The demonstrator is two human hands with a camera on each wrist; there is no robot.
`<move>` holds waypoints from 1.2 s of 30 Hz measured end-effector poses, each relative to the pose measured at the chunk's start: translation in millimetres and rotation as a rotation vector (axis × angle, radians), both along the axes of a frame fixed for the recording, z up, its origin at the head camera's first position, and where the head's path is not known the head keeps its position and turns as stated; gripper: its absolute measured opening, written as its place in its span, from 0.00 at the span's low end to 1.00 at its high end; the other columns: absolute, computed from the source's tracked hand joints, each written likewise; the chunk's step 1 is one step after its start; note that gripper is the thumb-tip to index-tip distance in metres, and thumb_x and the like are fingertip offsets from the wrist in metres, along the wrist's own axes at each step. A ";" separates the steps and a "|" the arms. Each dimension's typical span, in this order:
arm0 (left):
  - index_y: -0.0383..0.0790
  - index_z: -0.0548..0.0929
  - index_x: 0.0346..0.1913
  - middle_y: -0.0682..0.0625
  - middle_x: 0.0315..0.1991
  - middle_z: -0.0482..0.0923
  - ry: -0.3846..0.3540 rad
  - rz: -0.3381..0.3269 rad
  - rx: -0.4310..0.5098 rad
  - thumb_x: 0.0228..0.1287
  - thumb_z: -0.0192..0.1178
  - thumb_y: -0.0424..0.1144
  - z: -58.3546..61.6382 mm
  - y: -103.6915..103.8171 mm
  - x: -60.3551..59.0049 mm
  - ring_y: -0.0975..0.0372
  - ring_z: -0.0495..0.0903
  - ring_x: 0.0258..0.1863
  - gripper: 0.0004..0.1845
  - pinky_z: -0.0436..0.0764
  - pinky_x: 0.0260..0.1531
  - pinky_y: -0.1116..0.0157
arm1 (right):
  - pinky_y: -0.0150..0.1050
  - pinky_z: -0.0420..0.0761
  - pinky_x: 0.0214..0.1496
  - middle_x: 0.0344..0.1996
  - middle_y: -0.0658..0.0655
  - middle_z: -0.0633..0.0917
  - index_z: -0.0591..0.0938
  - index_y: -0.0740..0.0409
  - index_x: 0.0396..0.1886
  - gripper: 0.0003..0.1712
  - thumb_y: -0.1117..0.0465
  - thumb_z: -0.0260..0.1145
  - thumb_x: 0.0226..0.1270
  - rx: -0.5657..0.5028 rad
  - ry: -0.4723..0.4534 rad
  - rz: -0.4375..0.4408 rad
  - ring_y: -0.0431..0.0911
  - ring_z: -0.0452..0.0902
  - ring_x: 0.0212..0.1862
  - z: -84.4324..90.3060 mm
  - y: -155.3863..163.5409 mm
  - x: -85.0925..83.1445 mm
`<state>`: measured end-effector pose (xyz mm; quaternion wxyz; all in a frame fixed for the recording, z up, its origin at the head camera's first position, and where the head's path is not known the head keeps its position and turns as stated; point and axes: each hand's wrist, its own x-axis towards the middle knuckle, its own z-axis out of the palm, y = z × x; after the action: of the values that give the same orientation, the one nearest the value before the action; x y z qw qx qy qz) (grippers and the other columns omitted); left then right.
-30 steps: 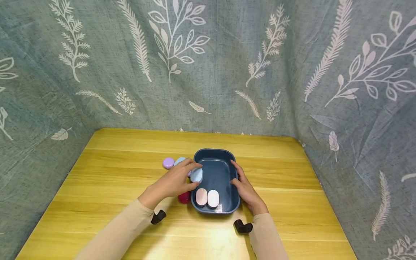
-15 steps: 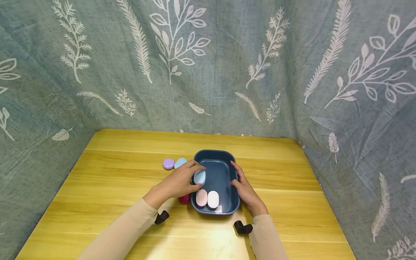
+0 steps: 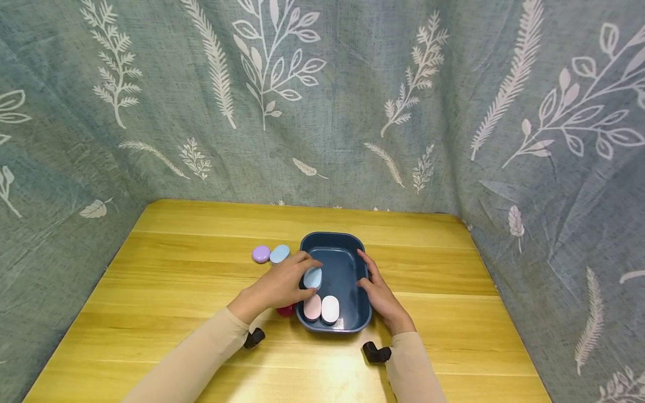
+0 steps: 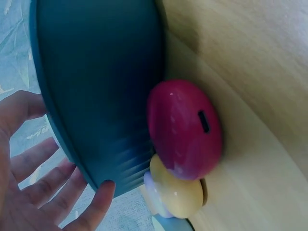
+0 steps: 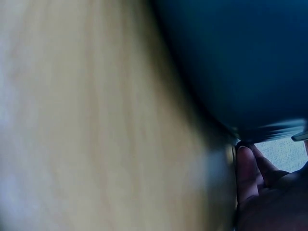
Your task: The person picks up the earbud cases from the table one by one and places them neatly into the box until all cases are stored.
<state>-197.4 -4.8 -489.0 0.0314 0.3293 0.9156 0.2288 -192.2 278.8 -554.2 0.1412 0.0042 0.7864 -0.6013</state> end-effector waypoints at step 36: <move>0.50 0.81 0.68 0.48 0.59 0.74 0.074 -0.013 -0.180 0.66 0.70 0.48 -15.7 13.7 -7.5 0.58 0.78 0.53 0.27 0.83 0.49 0.63 | 0.67 0.43 0.82 0.85 0.48 0.36 0.54 0.18 0.81 0.45 0.66 0.51 0.75 -0.025 -0.013 0.003 0.56 0.25 0.85 -3.3 1.3 -0.8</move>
<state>-204.9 9.0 -504.6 0.0287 0.3393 0.9308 0.1331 -193.0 280.1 -557.5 0.1472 0.0052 0.7779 -0.6109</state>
